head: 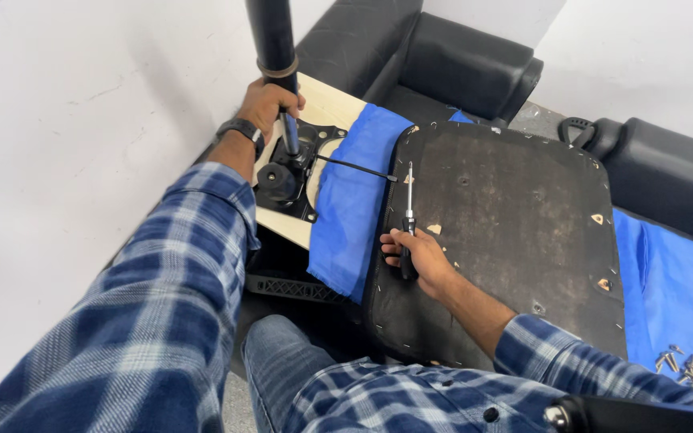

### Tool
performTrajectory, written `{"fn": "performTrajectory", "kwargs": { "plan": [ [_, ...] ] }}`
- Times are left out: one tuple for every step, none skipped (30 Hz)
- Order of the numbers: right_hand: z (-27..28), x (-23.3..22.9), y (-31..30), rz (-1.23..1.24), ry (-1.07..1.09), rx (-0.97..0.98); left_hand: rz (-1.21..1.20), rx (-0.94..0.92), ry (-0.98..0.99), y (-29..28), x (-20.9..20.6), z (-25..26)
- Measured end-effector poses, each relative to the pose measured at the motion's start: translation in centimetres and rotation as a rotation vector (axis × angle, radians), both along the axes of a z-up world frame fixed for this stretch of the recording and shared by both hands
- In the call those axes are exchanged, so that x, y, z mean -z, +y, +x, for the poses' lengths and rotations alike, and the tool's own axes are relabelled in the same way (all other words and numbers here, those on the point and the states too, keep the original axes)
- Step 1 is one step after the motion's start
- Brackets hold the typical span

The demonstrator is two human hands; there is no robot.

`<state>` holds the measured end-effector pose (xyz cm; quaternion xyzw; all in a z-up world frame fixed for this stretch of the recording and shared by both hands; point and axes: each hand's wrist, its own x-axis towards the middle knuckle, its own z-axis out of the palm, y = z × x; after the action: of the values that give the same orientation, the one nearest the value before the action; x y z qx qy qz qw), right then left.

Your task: The person attaches a black plastic frame to the underside of a chair seat using a screwdriver and multiple screws. They position the frame, insert screws, and tighten them to secure the frame to the seat.

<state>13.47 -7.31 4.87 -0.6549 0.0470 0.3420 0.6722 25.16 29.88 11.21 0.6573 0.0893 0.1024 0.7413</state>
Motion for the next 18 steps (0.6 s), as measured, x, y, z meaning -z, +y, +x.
{"fn": "performTrajectory", "kwargs": {
  "plan": [
    [0.1, 0.1, 0.0, -0.002, -0.004, 0.004, 0.010, 0.005, -0.006, 0.8, 0.1, 0.3],
    [0.0, 0.2, -0.1, -0.007, -0.004, 0.006, 0.019, 0.009, -0.009, 1.6, 0.3, 0.5],
    [0.0, 0.2, -0.2, -0.012, -0.004, 0.008, 0.027, 0.012, -0.011, 2.2, 0.4, 0.8],
    [0.1, 0.1, -0.1, -0.017, -0.006, 0.008, 0.036, 0.041, 0.024, 2.8, 0.1, 1.1],
    [0.1, 0.1, -0.2, -0.022, -0.007, 0.008, 0.044, 0.069, 0.059, 3.4, -0.3, 1.4],
    [-0.2, 0.1, -0.1, -0.025, -0.004, 0.008, 0.055, 0.099, 0.099, 3.7, -0.6, 1.4],
    [-0.4, 0.2, -0.2, -0.019, -0.011, 0.013, 0.112, 0.085, 0.122, 3.8, -0.8, 1.4],
    [-0.3, 0.1, -0.2, -0.009, -0.023, 0.011, 0.172, 0.064, 0.140, 3.9, -1.3, 1.3],
    [-0.2, 0.1, -0.2, 0.001, -0.035, 0.009, 0.231, 0.043, 0.159, 3.9, -1.8, 1.1],
    [-0.2, 0.2, -0.2, 0.013, -0.036, 0.010, 0.229, -0.012, 0.163, 3.6, -2.2, 0.8],
    [-0.2, 0.3, -0.3, 0.024, -0.037, 0.011, 0.227, -0.066, 0.168, 3.1, -2.4, 0.4],
    [-0.2, 0.5, -0.4, 0.037, -0.037, 0.016, 0.225, -0.118, 0.172, 2.5, -2.6, 0.2],
    [-0.1, 0.6, -0.5, 0.021, -0.039, 0.014, 0.238, -0.168, 0.154, 1.7, -2.6, 0.1],
    [0.0, 0.6, -0.6, 0.009, -0.043, 0.011, 0.255, -0.221, 0.134, 0.9, -2.9, -0.1],
    [0.0, 0.6, -0.7, -0.002, -0.048, 0.008, 0.272, -0.274, 0.114, 0.3, -3.1, -0.3],
    [0.1, 0.6, -0.8, 0.014, -0.042, 0.006, 0.317, -0.323, 0.137, -0.3, -3.1, -0.6],
    [0.1, 0.6, -0.9, 0.030, -0.037, 0.004, 0.362, -0.371, 0.160, -0.9, -2.9, -1.0],
    [0.3, 0.6, -1.0, 0.047, -0.035, 0.001, 0.407, -0.422, 0.179, -1.5, -2.6, -1.5]
  ]
}}
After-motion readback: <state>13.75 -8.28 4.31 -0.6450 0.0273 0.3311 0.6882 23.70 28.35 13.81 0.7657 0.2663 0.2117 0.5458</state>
